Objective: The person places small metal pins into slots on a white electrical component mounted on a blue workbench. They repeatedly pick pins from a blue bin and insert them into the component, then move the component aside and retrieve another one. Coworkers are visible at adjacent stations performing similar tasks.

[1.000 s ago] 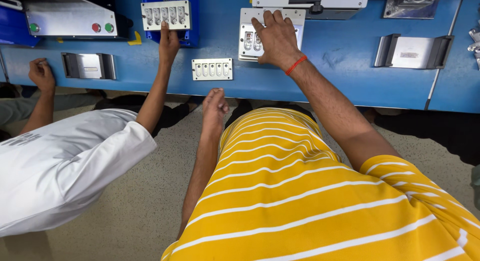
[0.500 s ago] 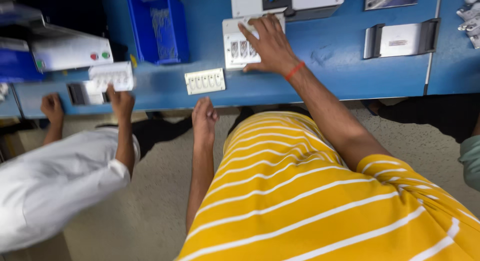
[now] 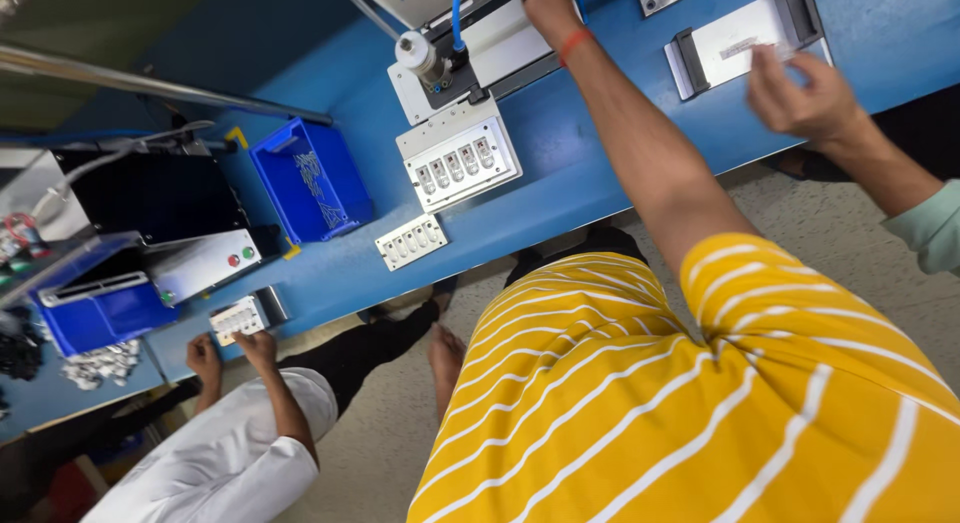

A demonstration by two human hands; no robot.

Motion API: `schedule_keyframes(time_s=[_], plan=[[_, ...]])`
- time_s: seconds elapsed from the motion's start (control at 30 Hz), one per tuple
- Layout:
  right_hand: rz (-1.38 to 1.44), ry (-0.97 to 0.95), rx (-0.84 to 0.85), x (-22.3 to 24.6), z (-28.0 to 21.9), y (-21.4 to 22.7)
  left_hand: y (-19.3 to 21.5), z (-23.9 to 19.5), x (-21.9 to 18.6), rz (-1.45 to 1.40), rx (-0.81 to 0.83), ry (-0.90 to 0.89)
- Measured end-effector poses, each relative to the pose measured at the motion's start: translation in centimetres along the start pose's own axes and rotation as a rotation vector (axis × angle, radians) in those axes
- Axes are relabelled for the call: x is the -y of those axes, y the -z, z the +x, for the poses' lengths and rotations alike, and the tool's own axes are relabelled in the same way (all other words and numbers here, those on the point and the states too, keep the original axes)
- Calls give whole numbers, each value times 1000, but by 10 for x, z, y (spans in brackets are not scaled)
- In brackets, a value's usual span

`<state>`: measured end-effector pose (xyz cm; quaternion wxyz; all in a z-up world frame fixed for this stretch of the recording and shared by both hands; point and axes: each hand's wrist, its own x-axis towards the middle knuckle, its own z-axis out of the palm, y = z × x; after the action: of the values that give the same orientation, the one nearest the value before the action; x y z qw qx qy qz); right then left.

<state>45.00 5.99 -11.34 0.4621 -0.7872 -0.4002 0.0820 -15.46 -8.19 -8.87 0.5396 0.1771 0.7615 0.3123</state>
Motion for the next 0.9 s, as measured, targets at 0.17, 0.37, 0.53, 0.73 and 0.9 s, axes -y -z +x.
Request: schedule_keyframes(time_s=[0.17, 0.37, 0.53, 0.73, 0.9], plan=[[-1744, 1581, -18, -27, -102, 180, 2, 5, -11, 84, -45, 32], [69, 102, -13, 81, 1, 14, 2, 18, -21, 154, -50, 17], [209, 171, -159, 96, -108, -55, 2, 27, -6, 223, -35, 29], [-62, 344, 210, 51, -236, 5, 4, 52, -19, 294, -7, -47], [720, -388, 409, 32, -258, -4, -6, 63, -64, 268, 245, -233]])
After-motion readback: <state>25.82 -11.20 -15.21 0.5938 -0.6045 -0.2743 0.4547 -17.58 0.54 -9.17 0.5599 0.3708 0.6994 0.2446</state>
